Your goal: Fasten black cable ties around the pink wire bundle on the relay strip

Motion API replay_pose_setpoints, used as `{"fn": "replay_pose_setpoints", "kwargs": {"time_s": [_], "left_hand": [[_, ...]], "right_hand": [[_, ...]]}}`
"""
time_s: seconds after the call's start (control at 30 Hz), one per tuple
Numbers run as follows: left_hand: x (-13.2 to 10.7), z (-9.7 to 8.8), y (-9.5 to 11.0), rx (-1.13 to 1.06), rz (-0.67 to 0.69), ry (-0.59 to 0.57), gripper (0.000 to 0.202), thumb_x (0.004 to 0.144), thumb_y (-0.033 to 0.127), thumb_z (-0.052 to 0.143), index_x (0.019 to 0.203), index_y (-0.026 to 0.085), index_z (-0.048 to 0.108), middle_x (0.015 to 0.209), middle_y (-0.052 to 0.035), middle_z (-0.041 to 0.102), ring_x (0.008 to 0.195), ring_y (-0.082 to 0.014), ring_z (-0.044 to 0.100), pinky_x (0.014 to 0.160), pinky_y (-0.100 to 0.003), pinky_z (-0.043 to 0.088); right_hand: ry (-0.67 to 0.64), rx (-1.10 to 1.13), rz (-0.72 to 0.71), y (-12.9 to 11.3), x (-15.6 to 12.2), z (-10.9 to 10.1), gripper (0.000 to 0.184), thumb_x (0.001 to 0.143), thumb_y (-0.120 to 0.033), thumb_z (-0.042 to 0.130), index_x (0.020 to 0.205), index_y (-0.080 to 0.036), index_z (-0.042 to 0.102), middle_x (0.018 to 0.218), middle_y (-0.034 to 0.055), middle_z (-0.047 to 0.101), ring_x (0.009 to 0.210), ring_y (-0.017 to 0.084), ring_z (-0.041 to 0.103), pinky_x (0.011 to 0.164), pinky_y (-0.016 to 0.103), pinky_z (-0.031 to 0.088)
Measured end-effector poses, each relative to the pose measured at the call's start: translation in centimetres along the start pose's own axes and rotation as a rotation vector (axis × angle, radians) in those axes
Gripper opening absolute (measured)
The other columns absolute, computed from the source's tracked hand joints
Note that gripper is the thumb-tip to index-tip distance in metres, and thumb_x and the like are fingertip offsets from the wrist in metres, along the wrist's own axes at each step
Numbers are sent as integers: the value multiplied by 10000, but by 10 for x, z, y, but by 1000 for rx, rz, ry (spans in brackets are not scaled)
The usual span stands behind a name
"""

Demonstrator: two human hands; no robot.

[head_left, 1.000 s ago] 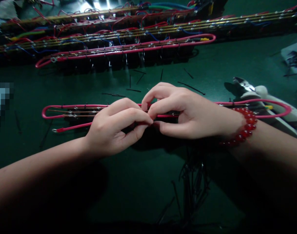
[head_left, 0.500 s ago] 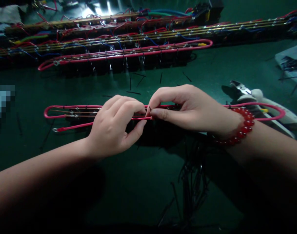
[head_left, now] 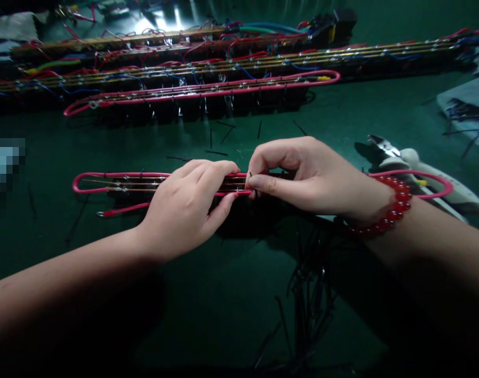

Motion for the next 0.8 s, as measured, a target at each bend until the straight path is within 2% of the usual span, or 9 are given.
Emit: {"fn": "replay_pose_setpoints", "kwargs": {"time_s": [0.17, 0.3, 0.4, 0.53, 0.63, 0.73, 0.8], "left_hand": [[-1, 0, 1, 25, 20, 2, 235, 984, 279, 503, 1184, 172, 561, 1146, -106, 693, 1083, -258, 649, 919, -397, 533], [-2, 0, 1, 140, -34, -49, 364, 976, 304, 499, 1293, 131, 539, 1306, -165, 641, 1164, -320, 627, 948, -457, 511], [-3, 2, -2, 202, -89, -97, 427, 988, 392, 476, 1308, 121, 551, 1283, -168, 663, 1089, -346, 665, 908, -485, 510], [-3, 7, -4, 225, -77, -134, 423, 1013, 451, 395, 1198, 147, 625, 1140, -129, 722, 1012, -340, 691, 889, -501, 508], [-2, 9, -5, 238, -72, -127, 395, 1004, 400, 400, 1216, 151, 622, 1139, -128, 722, 1026, -328, 686, 962, -518, 481], [-2, 10, -4, 232, -68, -136, 395, 997, 382, 406, 1230, 149, 624, 1122, -133, 725, 1021, -324, 684, 997, -526, 458], [-2, 11, -5, 226, -69, -145, 414, 993, 377, 404, 1243, 129, 621, 1127, -146, 719, 1020, -332, 680, 947, -507, 477]], "right_hand": [[-7, -36, 7, -6, 0, -5, 139, 901, -211, 635, 770, -173, 661, 719, -12, 682, 658, 110, 595, 590, 242, 455], [-50, -36, 33, -11, -2, -7, 163, 890, -165, 610, 729, -180, 632, 643, -21, 649, 580, 111, 586, 529, 249, 437], [0, -60, 45, -10, -2, -10, 154, 925, -179, 566, 782, -186, 622, 619, -36, 615, 538, 104, 565, 525, 252, 432], [77, -342, -115, -9, -1, -8, 69, 912, -233, 614, 913, -177, 654, 885, 30, 691, 826, 165, 624, 739, 299, 496], [-45, -477, -78, 5, 1, 4, 306, 886, -332, 687, 1133, -155, 641, 1127, 107, 684, 1074, 251, 611, 907, 396, 505], [-153, -544, 55, 12, 1, 7, 399, 901, -396, 695, 1221, -172, 616, 1168, 110, 693, 1080, 266, 633, 893, 421, 520], [-143, -648, 61, -1, -2, -2, 395, 911, -415, 688, 1212, -167, 627, 1139, 112, 709, 1043, 277, 648, 843, 426, 524]]}}
Point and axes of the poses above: each hand's wrist, its own x-axis towards the middle knuckle, its own z-axis out of the palm, y = z × x, the point moved 6 cm from there along x, towards the middle knuckle
